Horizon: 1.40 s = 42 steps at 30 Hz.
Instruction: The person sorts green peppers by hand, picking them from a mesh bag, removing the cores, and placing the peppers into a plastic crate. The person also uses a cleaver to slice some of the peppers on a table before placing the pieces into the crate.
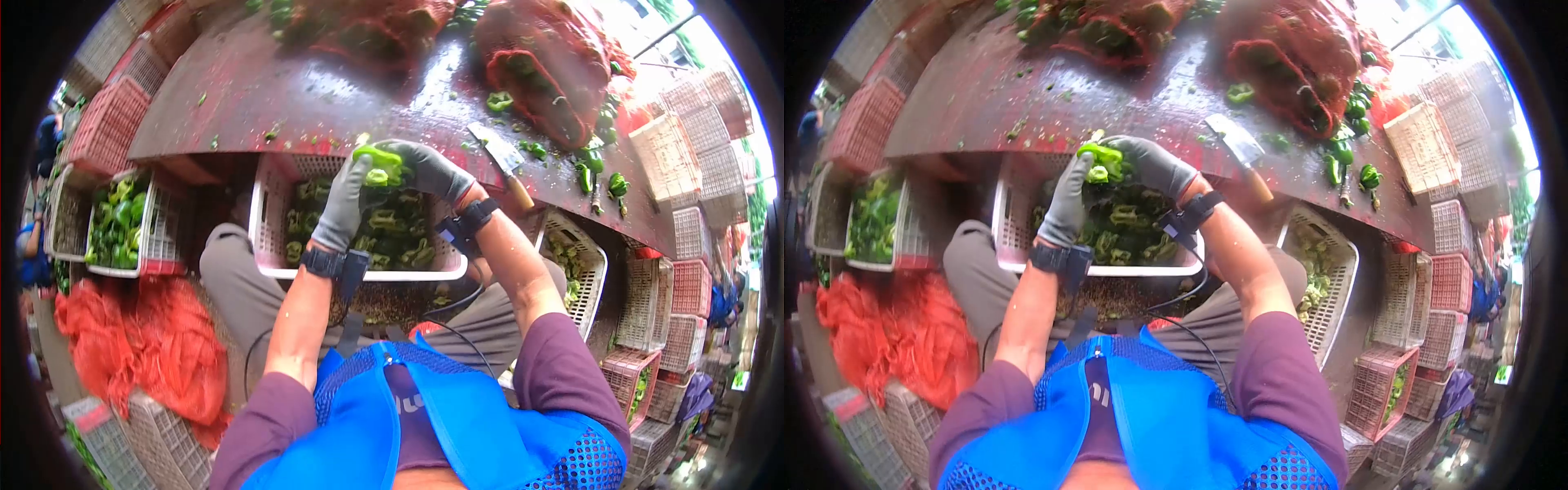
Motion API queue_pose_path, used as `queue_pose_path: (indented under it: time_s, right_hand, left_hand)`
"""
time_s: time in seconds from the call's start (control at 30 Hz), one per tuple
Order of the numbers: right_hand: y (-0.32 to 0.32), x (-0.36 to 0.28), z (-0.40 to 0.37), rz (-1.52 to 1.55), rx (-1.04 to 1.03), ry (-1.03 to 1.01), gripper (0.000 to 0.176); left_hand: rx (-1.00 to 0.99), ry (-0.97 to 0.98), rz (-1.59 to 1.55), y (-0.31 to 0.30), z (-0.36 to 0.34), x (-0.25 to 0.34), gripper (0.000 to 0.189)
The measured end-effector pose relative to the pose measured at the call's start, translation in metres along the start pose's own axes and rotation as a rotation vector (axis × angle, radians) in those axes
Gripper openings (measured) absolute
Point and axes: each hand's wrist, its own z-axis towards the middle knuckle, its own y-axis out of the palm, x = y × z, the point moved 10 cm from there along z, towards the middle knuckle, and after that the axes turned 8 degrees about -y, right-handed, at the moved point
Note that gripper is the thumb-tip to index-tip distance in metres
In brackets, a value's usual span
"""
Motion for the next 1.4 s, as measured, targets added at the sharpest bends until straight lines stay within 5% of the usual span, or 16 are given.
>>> queue_pose_path:
  time_s: [0.03,0.13,0.23,0.4,0.53,0.6,0.63,0.67,0.73,0.83,1.07,1.13,1.27,1.33,1.4]
  right_hand:
    - [0.035,-0.030,-0.007,-0.839,-0.180,-0.505,0.031]
    - [0.017,-0.034,-0.025,-0.895,0.454,-0.213,0.032]
    - [0.053,-0.041,-0.054,-1.229,0.493,-0.218,0.039]
    - [0.079,-0.027,-0.070,-1.604,0.406,-0.137,0.036]
    - [0.070,-0.033,-0.060,-1.371,0.373,-0.214,0.037]
    - [0.075,-0.045,-0.050,-1.326,0.306,-0.187,0.042]
    - [0.087,-0.052,-0.050,-1.190,0.236,-0.129,0.049]
    - [0.094,-0.056,-0.044,-1.174,0.170,-0.178,0.051]
    - [0.104,-0.059,-0.033,-1.178,0.005,-0.179,0.046]
    - [0.104,-0.058,-0.022,-1.256,-0.060,-0.251,0.039]
    - [0.086,-0.044,-0.025,-1.648,0.321,-0.419,0.031]
    - [0.064,-0.044,-0.043,-1.452,0.587,-0.513,0.032]
    - [0.027,-0.019,-0.042,-1.406,0.528,-0.129,0.042]
    - [-0.031,-0.037,-0.054,-1.361,0.760,-0.115,0.041]
    - [-0.096,-0.048,-0.061,-0.711,0.712,-0.307,0.033]
  left_hand:
    - [0.033,0.037,0.081,-0.010,-0.001,0.002,0.040]
    - [0.178,0.114,0.055,-0.025,-0.023,0.008,0.026]
    - [0.392,0.192,0.096,-0.044,-0.035,0.009,0.023]
    - [0.567,0.347,0.605,-0.026,-0.055,0.021,0.026]
    - [0.457,0.261,0.931,-0.019,-0.048,0.041,0.048]
    - [0.150,-0.012,0.609,-0.014,-0.042,0.044,0.057]
    - [-0.030,0.031,0.710,0.004,-0.045,0.065,0.061]
    - [-0.204,0.113,0.762,0.009,-0.039,0.075,0.052]
    - [-0.189,-0.027,0.717,0.021,-0.053,0.087,0.043]
    - [-0.233,0.058,0.670,0.015,-0.040,0.085,0.038]
    - [0.347,0.164,0.682,-0.029,-0.016,0.038,0.032]
    - [0.412,0.188,0.472,-0.058,0.006,0.009,0.035]
    - [0.419,0.262,0.727,-0.057,-0.005,-0.012,0.038]
    - [0.448,0.103,0.819,-0.082,0.000,-0.026,0.037]
    - [0.450,0.071,0.978,-0.102,0.005,-0.036,0.040]
